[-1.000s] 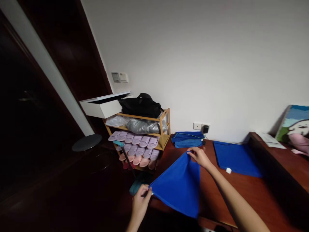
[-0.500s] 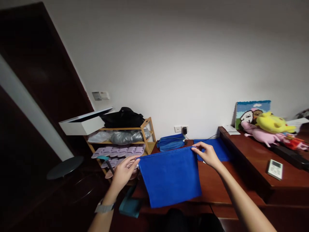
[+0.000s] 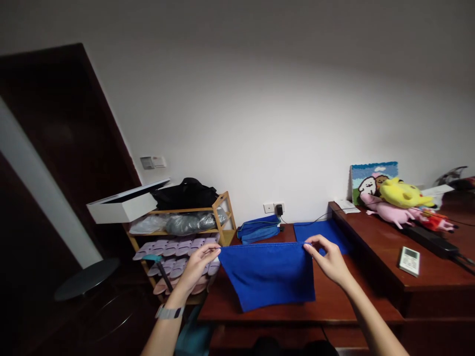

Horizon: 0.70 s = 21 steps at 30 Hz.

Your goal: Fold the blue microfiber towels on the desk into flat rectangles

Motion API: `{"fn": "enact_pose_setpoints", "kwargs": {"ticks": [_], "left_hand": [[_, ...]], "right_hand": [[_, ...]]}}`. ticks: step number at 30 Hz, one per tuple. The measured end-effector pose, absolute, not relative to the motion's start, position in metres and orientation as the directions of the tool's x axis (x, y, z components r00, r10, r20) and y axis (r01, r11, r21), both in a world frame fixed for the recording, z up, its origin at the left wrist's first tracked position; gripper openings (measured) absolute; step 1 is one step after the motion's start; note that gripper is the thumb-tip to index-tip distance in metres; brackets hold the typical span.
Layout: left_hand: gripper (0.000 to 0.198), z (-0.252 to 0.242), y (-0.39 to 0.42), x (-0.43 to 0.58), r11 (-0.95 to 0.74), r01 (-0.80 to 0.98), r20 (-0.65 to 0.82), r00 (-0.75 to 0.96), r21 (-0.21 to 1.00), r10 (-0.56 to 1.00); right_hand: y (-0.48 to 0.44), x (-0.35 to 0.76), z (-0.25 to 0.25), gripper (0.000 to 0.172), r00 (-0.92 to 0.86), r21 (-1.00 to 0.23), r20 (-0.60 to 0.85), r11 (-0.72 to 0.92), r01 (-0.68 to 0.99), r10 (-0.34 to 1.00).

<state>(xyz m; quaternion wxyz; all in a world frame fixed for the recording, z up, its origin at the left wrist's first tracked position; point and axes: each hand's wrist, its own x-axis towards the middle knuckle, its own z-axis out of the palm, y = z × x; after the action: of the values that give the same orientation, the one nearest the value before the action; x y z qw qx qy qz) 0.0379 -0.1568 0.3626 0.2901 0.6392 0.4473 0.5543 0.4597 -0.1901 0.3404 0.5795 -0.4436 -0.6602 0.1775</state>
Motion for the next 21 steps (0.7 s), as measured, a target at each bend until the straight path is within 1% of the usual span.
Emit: {"fn": "enact_pose_setpoints", "kwargs": {"ticks": [4, 8, 11, 15, 21], "left_hand": [[0.024, 0.354, -0.158, 0.039, -0.453, 0.213, 0.448, 0.076, 0.866, 0.891], [0.030, 0.344, -0.150, 0.048, -0.439, 0.228, 0.412, 0.160, 0.869, 0.897], [0.035, 0.338, -0.147, 0.053, -0.409, 0.202, 0.383, 0.156, 0.890, 0.911], [0.039, 0.334, -0.149, 0.055, -0.382, 0.174, 0.359, 0.150, 0.908, 0.921], [0.039, 0.335, -0.162, 0.056, -0.400, 0.229, 0.373, 0.152, 0.888, 0.915]], "right_hand": [[-0.203, 0.469, 0.330, 0.035, 0.114, -0.719, 0.634, 0.529, 0.451, 0.765], [-0.201, 0.477, 0.313, 0.041, 0.112, -0.697, 0.629, 0.494, 0.520, 0.769], [-0.204, 0.482, 0.304, 0.041, 0.093, -0.707, 0.600, 0.471, 0.528, 0.795], [-0.217, 0.486, 0.304, 0.041, 0.101, -0.716, 0.579, 0.445, 0.538, 0.809], [-0.234, 0.489, 0.313, 0.040, 0.148, -0.746, 0.572, 0.437, 0.503, 0.807]]}}
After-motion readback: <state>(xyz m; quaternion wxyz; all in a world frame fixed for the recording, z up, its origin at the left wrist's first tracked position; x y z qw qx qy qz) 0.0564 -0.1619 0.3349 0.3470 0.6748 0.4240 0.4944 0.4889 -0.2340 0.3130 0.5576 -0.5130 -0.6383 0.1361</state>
